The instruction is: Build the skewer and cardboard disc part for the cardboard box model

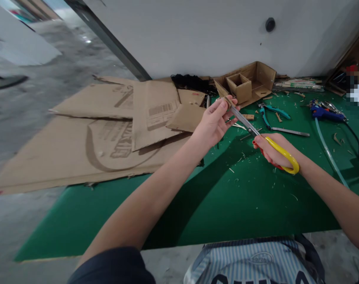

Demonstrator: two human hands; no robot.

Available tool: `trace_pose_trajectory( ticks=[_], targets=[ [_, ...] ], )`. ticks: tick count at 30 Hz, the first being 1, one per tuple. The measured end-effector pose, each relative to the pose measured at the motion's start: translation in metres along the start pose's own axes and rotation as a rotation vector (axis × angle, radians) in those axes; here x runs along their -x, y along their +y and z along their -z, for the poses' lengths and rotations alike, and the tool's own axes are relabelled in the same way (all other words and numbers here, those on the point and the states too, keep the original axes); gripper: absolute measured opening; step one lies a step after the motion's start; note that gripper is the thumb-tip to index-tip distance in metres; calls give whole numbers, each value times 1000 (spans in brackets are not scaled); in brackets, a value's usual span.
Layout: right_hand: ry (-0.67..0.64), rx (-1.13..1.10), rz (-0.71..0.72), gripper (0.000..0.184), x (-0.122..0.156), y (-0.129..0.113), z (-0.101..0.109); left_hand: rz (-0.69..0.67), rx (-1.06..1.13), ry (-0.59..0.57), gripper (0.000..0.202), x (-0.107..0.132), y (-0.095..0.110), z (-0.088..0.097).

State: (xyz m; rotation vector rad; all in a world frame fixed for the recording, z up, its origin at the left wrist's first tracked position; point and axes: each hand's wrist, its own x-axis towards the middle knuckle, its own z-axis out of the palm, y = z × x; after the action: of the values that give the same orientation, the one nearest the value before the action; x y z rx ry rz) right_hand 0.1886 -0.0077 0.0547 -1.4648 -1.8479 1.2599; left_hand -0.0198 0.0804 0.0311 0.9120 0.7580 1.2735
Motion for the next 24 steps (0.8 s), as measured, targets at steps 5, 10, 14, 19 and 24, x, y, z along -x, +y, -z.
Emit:
trace_pose_trajectory(
  ticks=[5, 10, 14, 19, 24],
  targets=[
    [26, -31, 3, 60, -1, 3, -1, 26, 5, 45, 28, -1, 1, -1],
    [66, -74, 11, 59, -4, 10, -2, 41, 78, 82, 17, -3, 1, -1],
    [103, -82, 19, 61, -6, 14, -5, 41, 98, 104, 16, -3, 2, -4],
    [223, -137, 32, 62, -8, 20, -4, 44, 85, 148, 16, -1, 7, -5],
    [484, 127, 104, 61, -18, 35, 17, 27, 58, 111, 18, 1, 9, -7]
  ],
)
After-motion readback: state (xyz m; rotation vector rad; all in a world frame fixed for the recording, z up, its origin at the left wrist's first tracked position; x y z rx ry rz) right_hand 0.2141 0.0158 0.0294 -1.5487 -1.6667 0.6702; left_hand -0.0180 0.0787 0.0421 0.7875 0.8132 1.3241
